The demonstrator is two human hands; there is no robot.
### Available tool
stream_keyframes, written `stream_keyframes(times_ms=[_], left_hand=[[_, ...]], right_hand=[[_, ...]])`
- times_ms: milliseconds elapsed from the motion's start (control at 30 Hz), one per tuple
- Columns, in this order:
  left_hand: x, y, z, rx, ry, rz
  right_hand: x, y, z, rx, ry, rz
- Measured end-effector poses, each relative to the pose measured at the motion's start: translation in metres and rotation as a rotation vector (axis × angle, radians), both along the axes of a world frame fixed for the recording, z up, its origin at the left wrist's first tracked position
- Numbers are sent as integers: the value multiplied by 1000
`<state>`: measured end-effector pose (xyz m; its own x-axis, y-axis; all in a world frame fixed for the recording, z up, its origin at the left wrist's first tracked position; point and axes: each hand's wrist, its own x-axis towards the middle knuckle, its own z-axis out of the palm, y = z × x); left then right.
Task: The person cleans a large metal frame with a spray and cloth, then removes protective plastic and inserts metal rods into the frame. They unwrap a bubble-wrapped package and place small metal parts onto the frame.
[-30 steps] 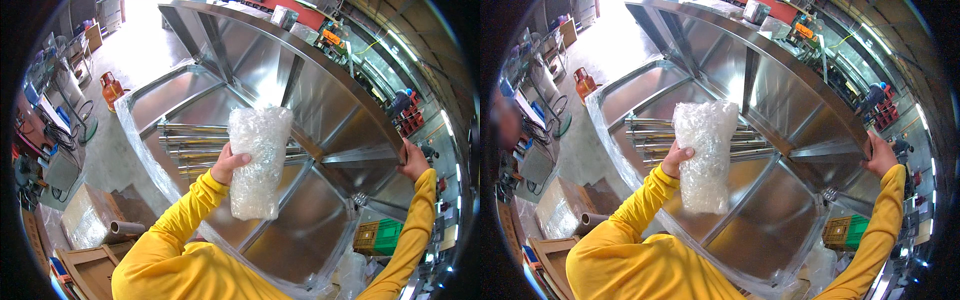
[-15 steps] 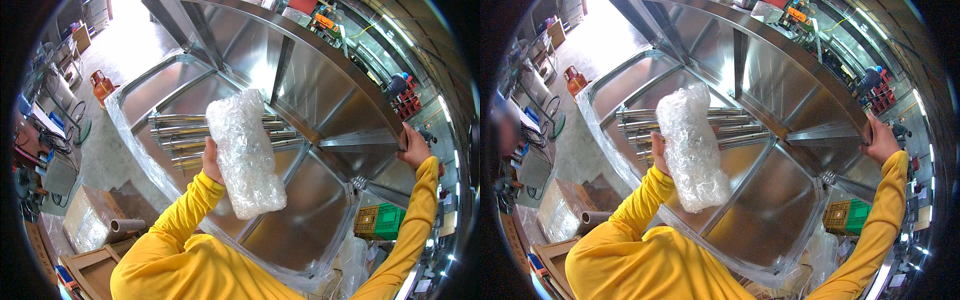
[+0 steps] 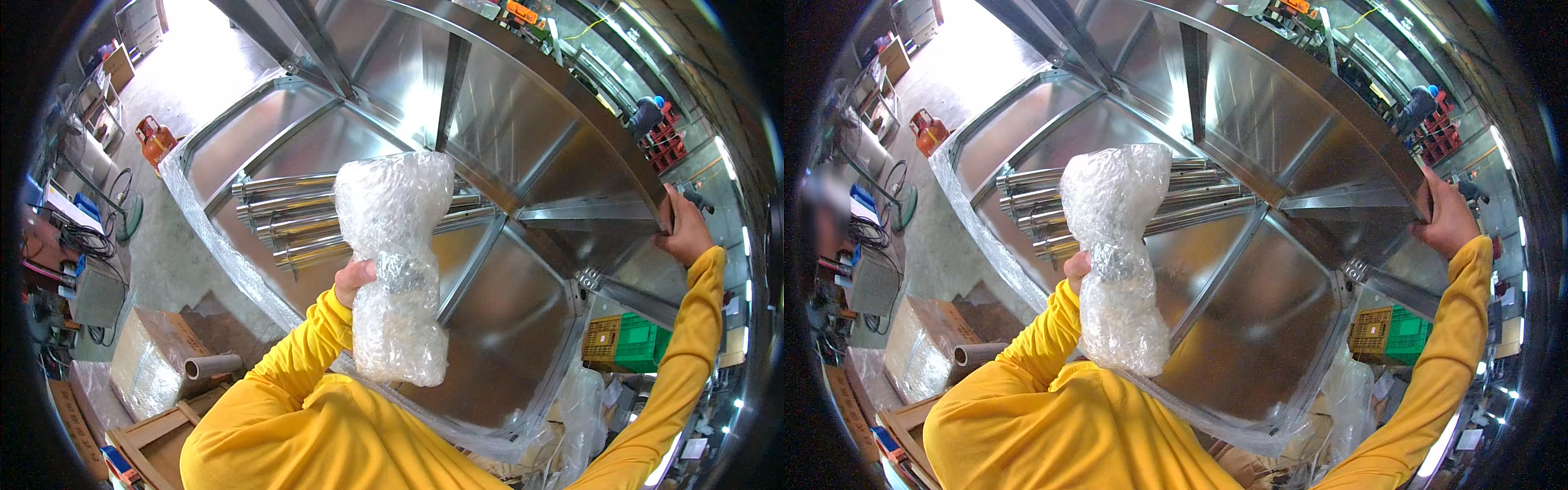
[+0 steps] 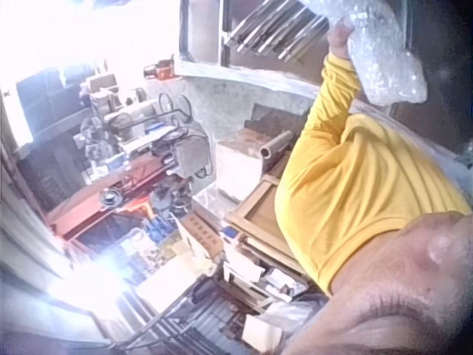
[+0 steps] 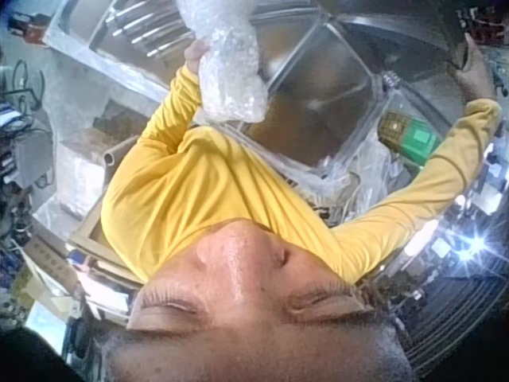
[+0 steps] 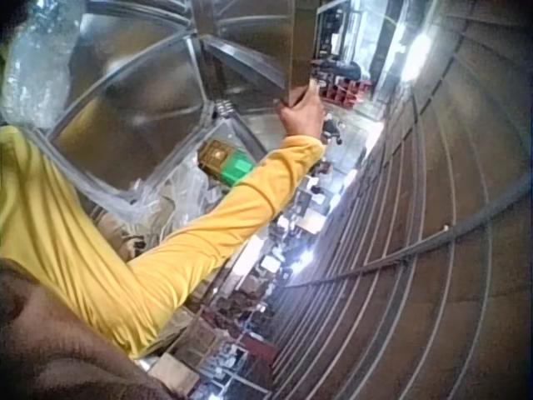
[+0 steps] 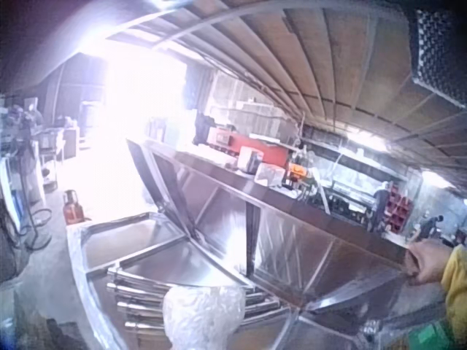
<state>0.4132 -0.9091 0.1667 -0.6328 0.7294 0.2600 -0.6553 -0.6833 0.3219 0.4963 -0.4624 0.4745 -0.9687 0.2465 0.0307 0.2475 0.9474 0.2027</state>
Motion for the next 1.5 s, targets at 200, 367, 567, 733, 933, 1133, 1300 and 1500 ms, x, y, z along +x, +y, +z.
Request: stream_keyframes(times_ms=[200, 367, 567, 733, 933, 1133, 1300, 1500], left_hand=[[-5, 5, -2, 86, 12, -24], [-5, 27, 6, 156, -8, 16], [-13, 21, 2, 87, -4, -60], [-14, 16, -19, -250, 15, 86], [-20, 12, -26, -229, 101, 79], [-8, 24, -16, 168, -203, -167], [6, 3, -24, -21, 207, -275], [121, 26, -63, -480, 1101, -1014]], right_hand=[[2, 13, -4, -3, 30, 69], [5, 29, -12, 79, 69, 147], [7, 29, -8, 95, 40, 107], [8, 36, -15, 118, 42, 116], [9, 37, -25, 101, 59, 86], [17, 14, -24, 4, 45, 146], [22, 9, -32, 86, 29, 120], [30, 10, -42, 87, 122, 390]])
